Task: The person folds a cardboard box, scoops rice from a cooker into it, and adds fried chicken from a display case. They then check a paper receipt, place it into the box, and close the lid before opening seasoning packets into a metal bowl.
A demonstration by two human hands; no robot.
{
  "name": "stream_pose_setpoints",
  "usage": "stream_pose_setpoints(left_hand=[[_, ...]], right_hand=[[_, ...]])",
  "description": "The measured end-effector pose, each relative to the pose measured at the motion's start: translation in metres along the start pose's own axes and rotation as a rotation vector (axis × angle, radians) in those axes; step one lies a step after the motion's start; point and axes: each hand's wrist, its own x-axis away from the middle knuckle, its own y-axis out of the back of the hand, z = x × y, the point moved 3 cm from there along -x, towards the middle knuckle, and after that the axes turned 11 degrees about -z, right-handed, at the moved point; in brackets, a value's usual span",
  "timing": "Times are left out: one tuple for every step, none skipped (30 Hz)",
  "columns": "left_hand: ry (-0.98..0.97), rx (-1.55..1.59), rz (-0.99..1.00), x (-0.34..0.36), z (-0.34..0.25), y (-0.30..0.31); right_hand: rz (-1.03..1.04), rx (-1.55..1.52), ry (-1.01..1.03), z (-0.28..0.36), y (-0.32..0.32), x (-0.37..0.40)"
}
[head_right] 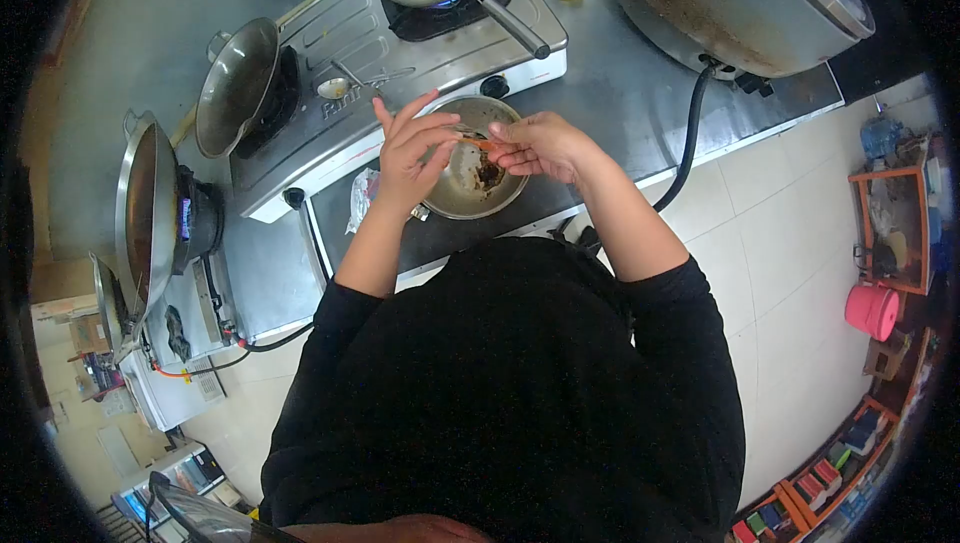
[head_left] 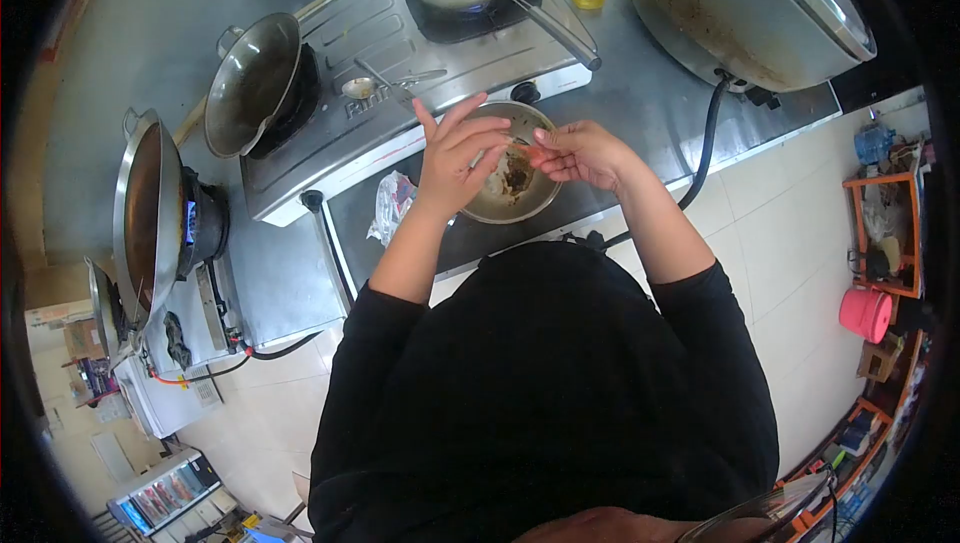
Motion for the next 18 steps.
stream_pose_setpoints(left_hand=[[-0.04, -0.026, 0.015, 0.002, -0.002, 0.003], [-0.065, -0.056, 0.025, 0.005, -0.002, 0.005], [-0.087, -0.085, 0.035, 0.008, -0.003, 0.008], [-0.109, -0.115, 0.045, 0.012, -0.005, 0.011], [-0.093, -0.138, 0.063, 0.016, -0.005, 0.014], [-0.081, -0.161, 0.081, 0.021, -0.005, 0.017], [-0.066, -0.184, 0.099, 0.026, -0.006, 0.02], [-0.013, -0.207, 0.073, 0.031, -0.005, 0.021], [0.04, -0.23, 0.047, 0.035, -0.004, 0.022], [0.093, -0.251, 0.02, 0.038, -0.004, 0.023], [0.244, -0.204, -0.097, 0.04, -0.004, 0.023], [0.397, -0.158, -0.22, 0.044, -0.006, 0.021], [0.495, -0.152, -0.238, 0.047, -0.005, 0.02], [0.593, -0.145, -0.257, 0.05, -0.005, 0.02], [0.593, -0.176, -0.192, 0.052, -0.004, 0.018], [0.591, -0.206, -0.127, 0.055, -0.002, 0.016], [0.589, -0.235, -0.06, 0.058, 0.0, 0.014], [0.593, -0.205, -0.066, 0.061, 0.003, 0.013]], right_hand=[[-0.012, 0.0, 0.033, -0.001, 0.001, -0.004], [-0.024, 0.001, 0.064, -0.002, 0.002, -0.008], [-0.036, 0.003, 0.093, -0.003, 0.003, -0.01], [-0.064, 0.065, 0.173, -0.002, 0.003, -0.011], [-0.093, 0.126, 0.256, 0.001, 0.003, -0.012], [-0.121, 0.187, 0.342, 0.004, 0.002, -0.013], [-0.188, 0.319, 0.466, 0.006, 0.0, -0.011], [-0.254, 0.452, 0.591, 0.008, -0.005, -0.007], [-0.319, 0.585, 0.716, 0.009, -0.01, -0.003], [-0.359, 0.62, 0.751, 0.009, -0.017, 0.002], [-0.399, 0.654, 0.787, 0.01, -0.024, 0.007], [-0.435, 0.693, 0.827, 0.011, -0.032, 0.01], [-0.44, 0.704, 0.879, 0.011, -0.036, 0.013], [-0.446, 0.715, 0.932, 0.012, -0.04, 0.016], [-0.452, 0.726, 0.985, 0.012, -0.043, 0.018], [-0.447, 0.723, 0.981, 0.012, -0.045, 0.02], [-0.443, 0.718, 0.977, 0.012, -0.047, 0.021], [-0.441, 0.714, 0.972, 0.012, -0.048, 0.023]])
